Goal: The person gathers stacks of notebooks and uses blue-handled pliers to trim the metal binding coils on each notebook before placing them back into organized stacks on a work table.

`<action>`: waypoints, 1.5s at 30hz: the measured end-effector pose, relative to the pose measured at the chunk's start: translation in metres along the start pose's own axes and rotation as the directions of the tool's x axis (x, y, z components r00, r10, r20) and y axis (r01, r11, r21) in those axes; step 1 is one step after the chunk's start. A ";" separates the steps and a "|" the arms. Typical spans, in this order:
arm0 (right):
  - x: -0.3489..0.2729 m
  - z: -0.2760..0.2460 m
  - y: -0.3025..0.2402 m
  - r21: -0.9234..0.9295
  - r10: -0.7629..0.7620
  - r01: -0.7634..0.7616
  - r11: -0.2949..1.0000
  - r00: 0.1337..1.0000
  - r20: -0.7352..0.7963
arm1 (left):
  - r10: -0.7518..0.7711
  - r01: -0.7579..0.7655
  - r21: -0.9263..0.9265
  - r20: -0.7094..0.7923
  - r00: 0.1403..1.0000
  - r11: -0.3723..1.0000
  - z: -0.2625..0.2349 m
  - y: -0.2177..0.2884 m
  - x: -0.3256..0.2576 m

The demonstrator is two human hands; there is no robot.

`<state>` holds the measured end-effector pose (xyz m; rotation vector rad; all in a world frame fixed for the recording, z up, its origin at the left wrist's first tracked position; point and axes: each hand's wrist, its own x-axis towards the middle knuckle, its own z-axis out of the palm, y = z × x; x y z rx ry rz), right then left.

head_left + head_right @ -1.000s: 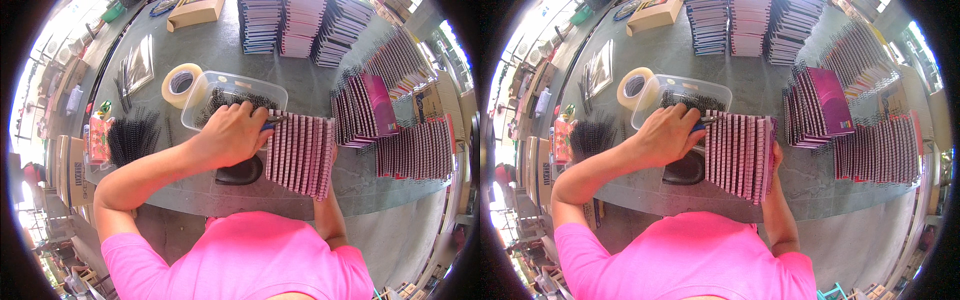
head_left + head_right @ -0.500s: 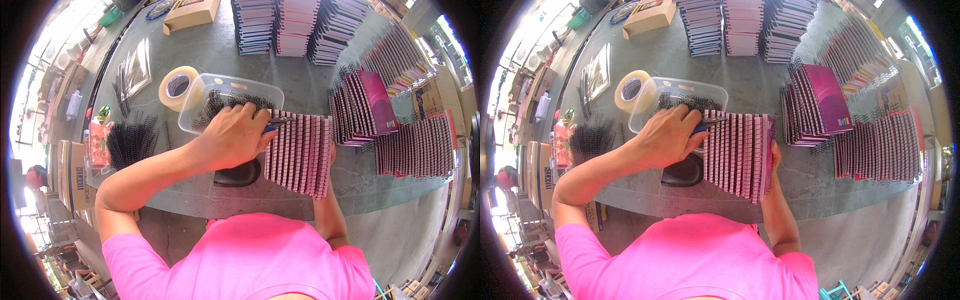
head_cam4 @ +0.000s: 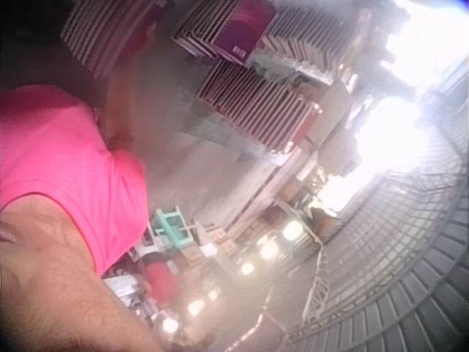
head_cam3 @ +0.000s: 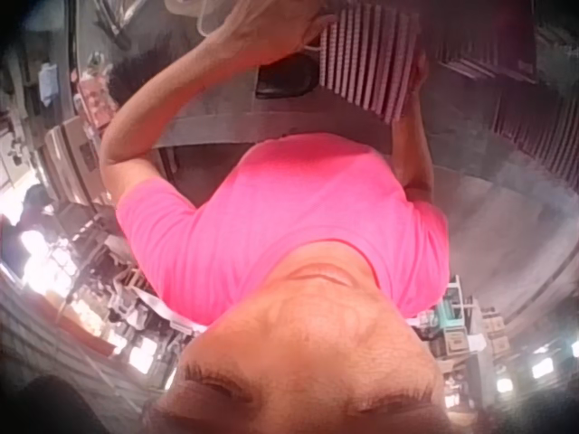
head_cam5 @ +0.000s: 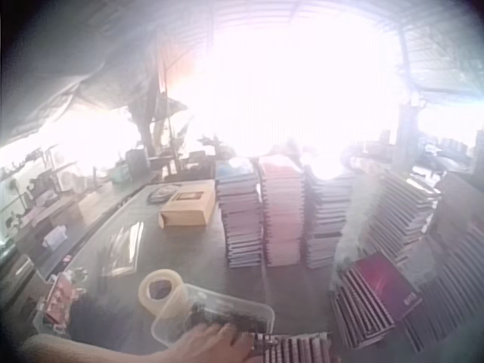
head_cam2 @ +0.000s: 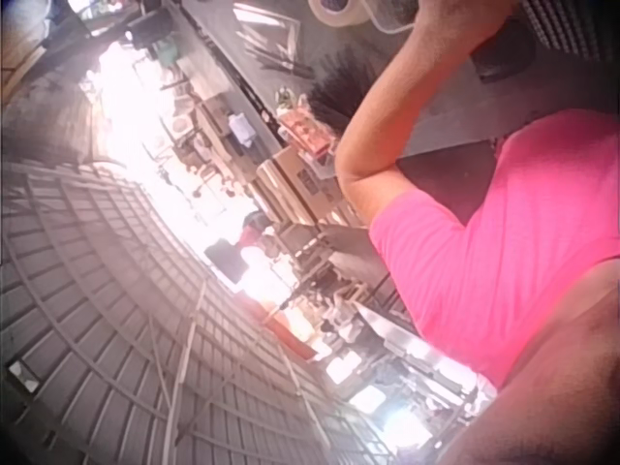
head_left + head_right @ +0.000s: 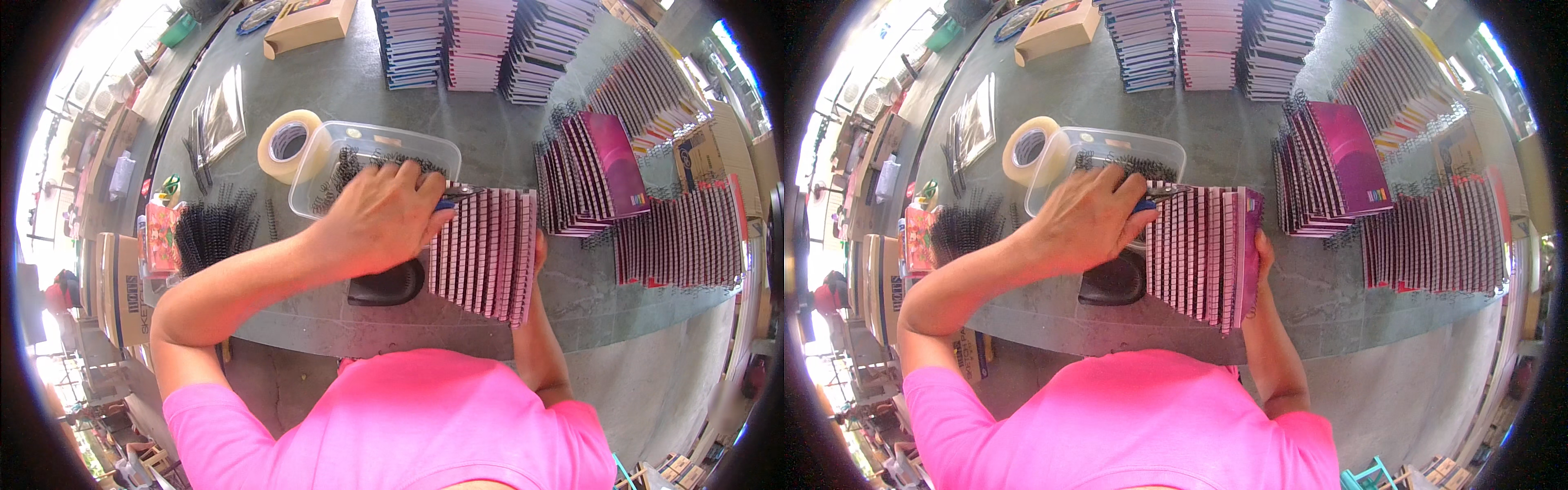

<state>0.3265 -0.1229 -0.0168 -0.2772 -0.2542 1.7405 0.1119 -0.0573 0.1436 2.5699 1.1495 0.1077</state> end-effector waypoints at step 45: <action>0.002 0.011 0.004 0.075 0.046 -0.051 0.996 0.996 0.073 | 0.056 -0.056 0.007 -0.002 0.998 0.998 0.000 0.009 -0.001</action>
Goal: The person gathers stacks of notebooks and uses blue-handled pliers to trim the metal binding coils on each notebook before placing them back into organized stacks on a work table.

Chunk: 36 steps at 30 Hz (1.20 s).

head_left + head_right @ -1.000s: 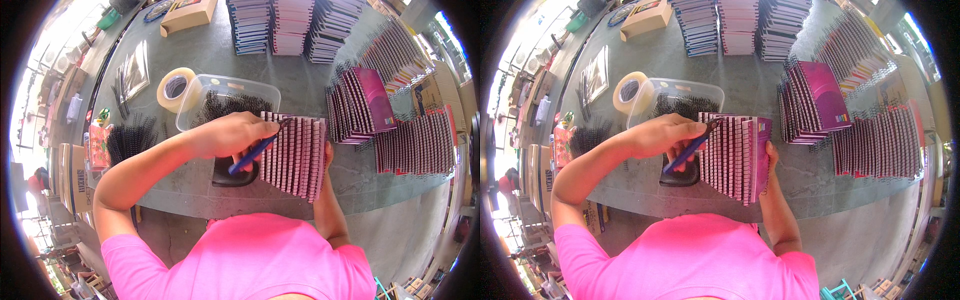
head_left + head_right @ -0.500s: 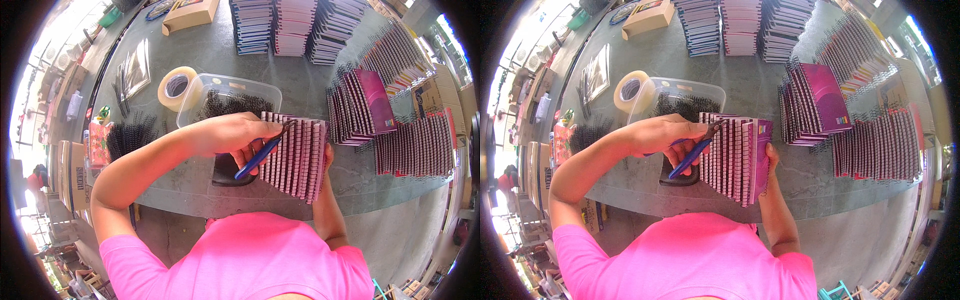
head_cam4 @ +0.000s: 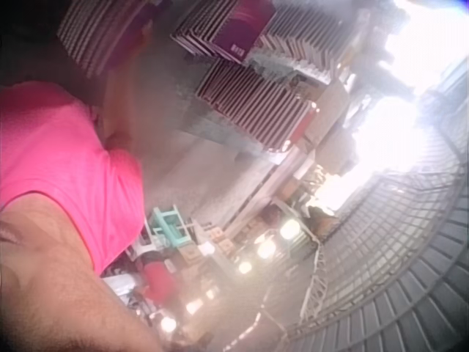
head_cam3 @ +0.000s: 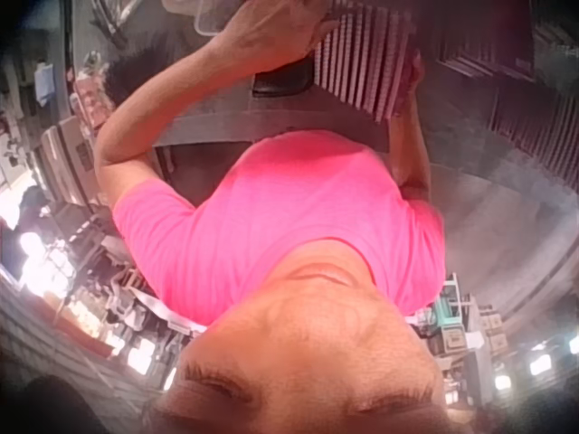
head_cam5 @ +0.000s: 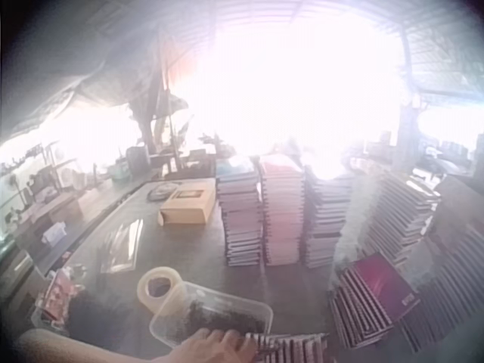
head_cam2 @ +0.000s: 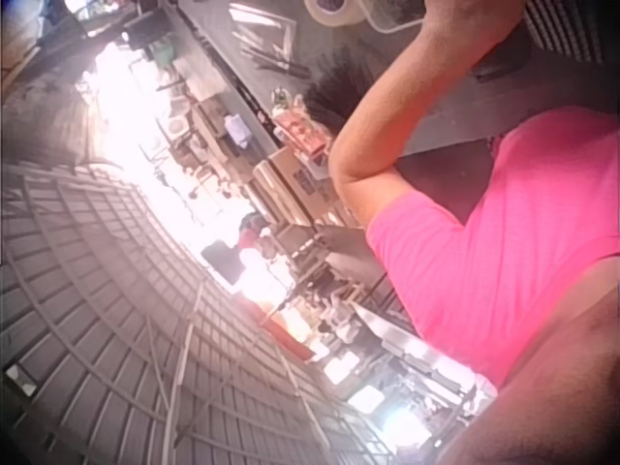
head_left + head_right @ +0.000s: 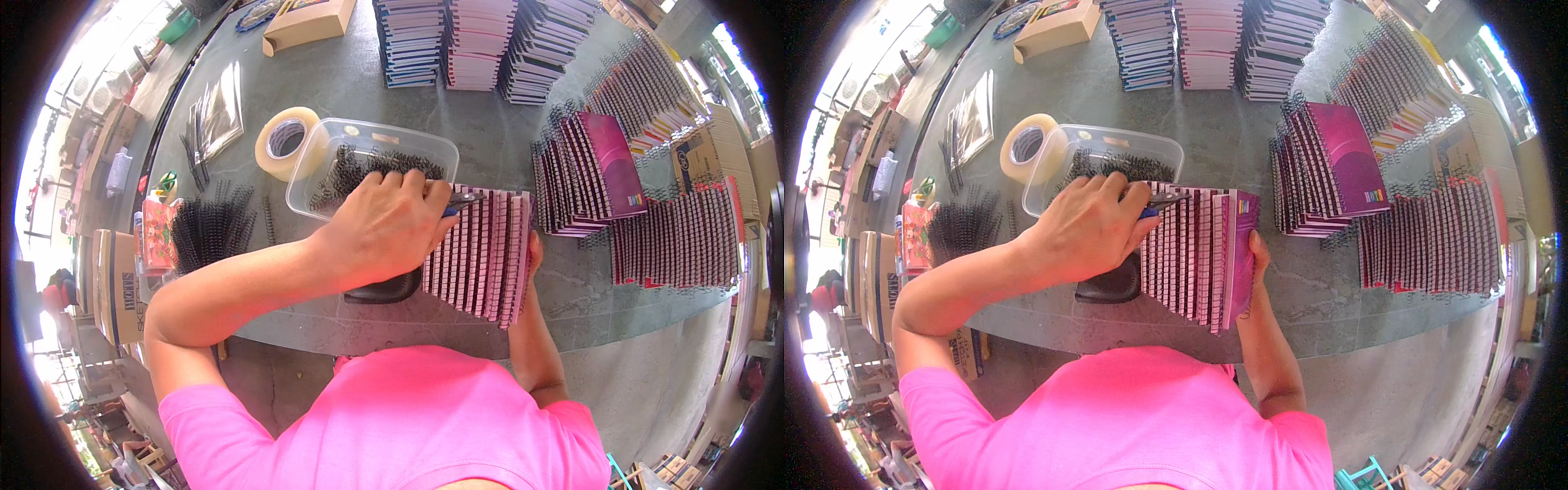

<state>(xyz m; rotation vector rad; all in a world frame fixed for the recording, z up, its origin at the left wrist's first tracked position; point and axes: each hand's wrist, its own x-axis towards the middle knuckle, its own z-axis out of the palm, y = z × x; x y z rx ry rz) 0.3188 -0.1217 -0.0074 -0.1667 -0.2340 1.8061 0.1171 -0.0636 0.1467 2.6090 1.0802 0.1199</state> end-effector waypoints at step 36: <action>-0.002 -0.004 0.000 0.009 0.001 -0.001 1.000 0.999 -0.043 | 0.076 0.488 -0.767 0.564 0.822 0.417 -0.024 -0.002 0.013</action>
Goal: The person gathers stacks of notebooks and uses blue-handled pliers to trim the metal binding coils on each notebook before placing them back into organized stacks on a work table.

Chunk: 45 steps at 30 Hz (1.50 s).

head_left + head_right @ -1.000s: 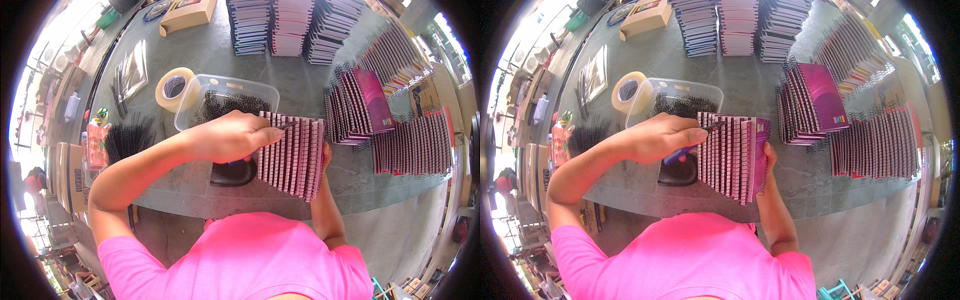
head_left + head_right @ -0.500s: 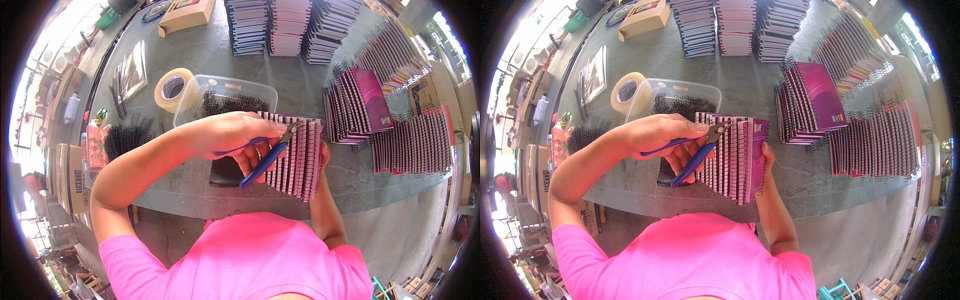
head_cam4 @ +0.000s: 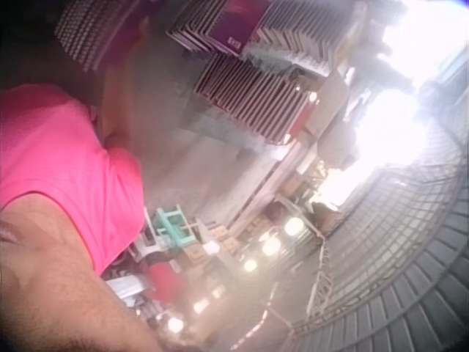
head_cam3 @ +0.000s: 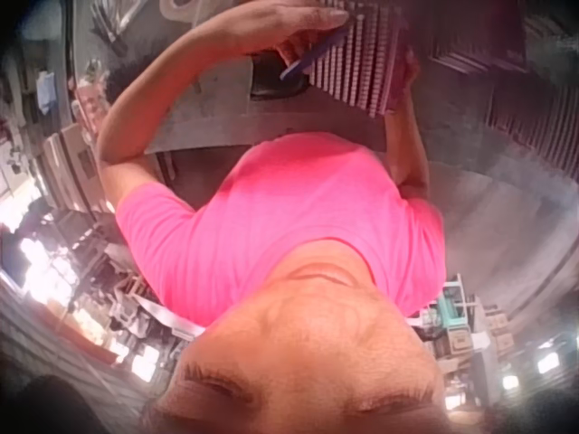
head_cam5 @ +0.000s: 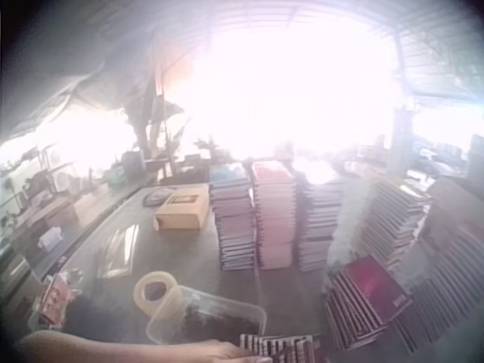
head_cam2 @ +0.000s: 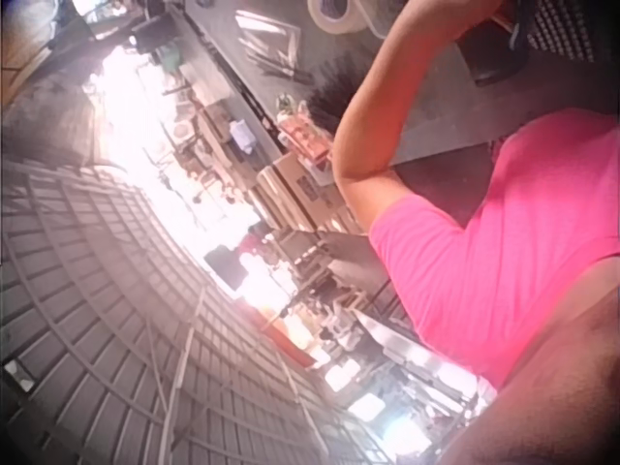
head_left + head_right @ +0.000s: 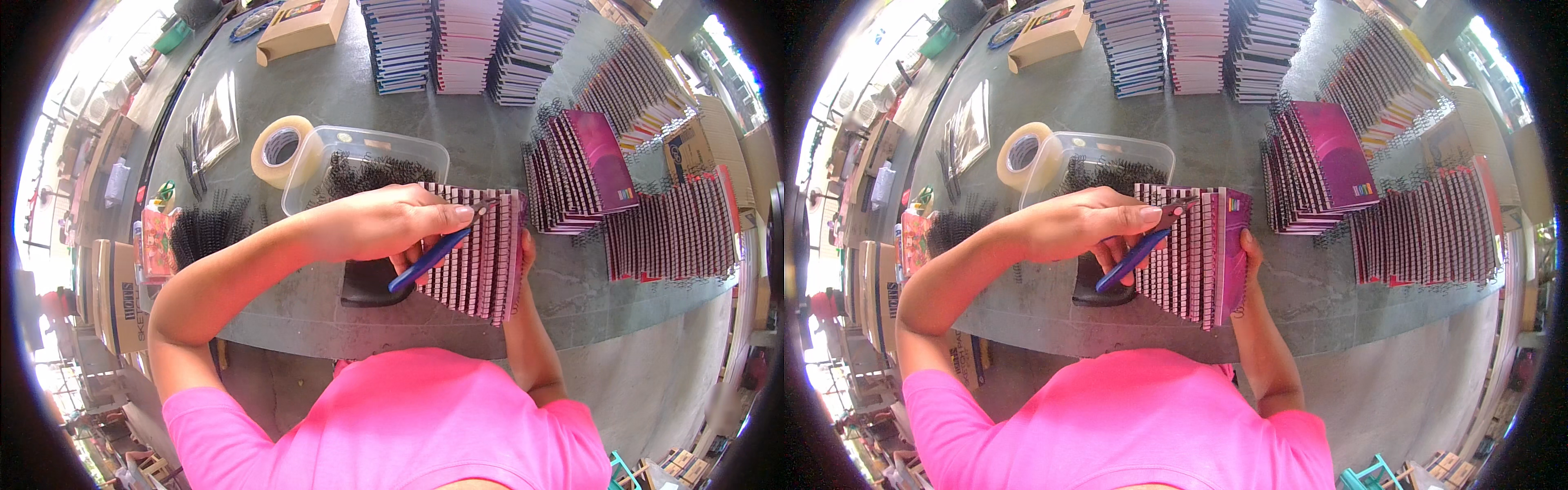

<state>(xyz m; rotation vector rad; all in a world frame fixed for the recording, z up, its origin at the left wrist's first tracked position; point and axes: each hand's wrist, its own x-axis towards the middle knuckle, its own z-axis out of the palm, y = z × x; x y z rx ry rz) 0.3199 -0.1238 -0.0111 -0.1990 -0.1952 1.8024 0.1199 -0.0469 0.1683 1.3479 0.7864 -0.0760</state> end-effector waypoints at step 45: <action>-0.074 0.106 -0.005 -0.483 -0.118 -0.121 -0.868 0.992 -0.037 | 0.690 -0.438 0.896 0.275 0.669 0.068 0.082 -0.059 0.051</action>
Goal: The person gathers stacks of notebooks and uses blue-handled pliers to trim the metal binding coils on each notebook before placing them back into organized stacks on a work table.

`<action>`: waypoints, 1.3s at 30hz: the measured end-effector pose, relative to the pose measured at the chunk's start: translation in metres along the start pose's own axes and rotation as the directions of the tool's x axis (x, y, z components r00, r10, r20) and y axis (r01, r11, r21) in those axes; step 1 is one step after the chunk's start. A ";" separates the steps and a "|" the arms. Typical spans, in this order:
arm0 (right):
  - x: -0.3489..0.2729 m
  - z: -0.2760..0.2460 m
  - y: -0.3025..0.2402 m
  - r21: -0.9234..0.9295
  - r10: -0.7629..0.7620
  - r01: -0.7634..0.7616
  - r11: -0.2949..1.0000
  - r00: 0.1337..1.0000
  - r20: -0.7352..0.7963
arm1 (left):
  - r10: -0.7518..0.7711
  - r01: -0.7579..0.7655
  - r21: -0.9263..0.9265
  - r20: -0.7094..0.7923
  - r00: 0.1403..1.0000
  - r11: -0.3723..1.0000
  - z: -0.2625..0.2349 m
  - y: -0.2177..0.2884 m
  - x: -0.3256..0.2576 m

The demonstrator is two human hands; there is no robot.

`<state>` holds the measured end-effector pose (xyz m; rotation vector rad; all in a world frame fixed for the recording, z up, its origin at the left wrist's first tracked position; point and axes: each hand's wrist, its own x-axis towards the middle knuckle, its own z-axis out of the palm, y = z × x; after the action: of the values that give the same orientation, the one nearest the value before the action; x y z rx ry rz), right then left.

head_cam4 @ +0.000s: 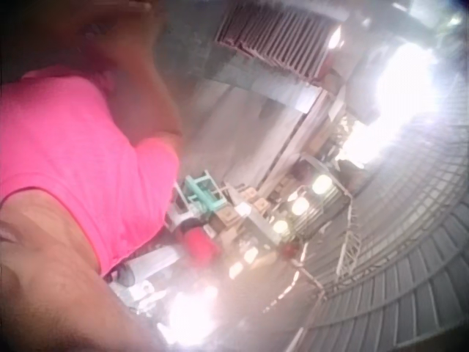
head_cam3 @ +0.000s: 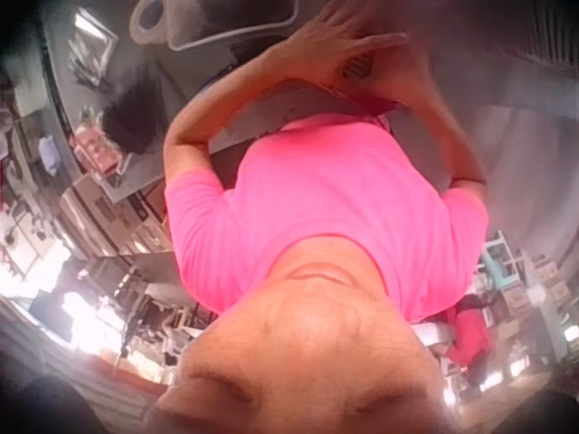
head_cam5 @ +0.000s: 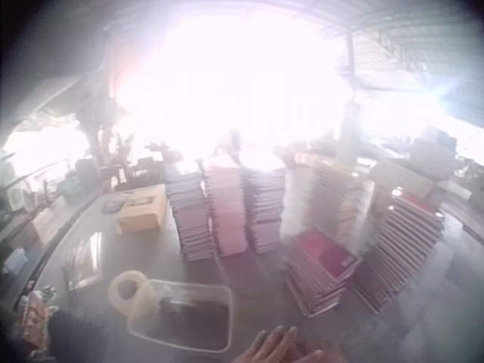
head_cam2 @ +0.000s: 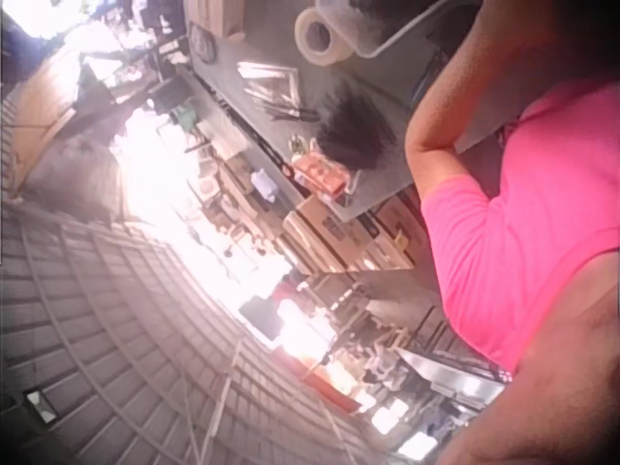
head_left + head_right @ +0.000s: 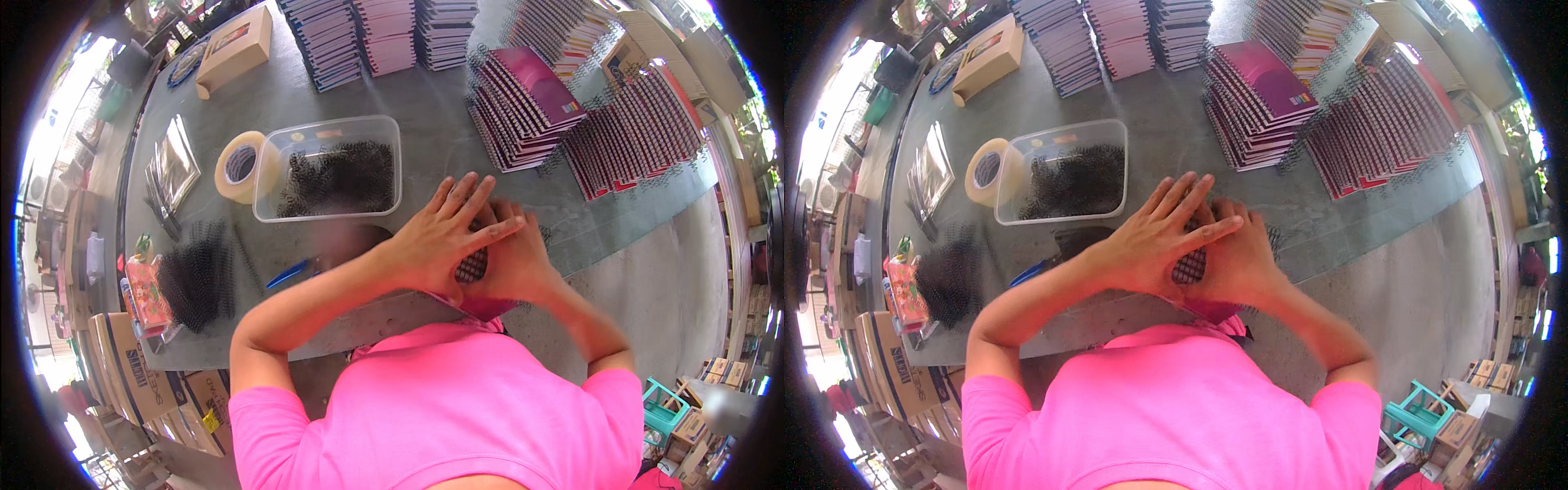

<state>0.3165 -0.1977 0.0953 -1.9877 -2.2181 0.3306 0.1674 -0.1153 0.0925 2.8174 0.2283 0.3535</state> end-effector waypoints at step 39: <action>-0.079 0.041 0.010 0.628 0.375 -0.020 0.778 0.817 -0.438 | -0.337 0.232 -0.917 0.342 0.877 -0.325 0.057 -0.037 0.009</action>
<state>0.3252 -0.2774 0.0564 -1.6780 -1.3154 0.3749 0.1864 -0.0937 0.0308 0.8998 0.4087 0.2716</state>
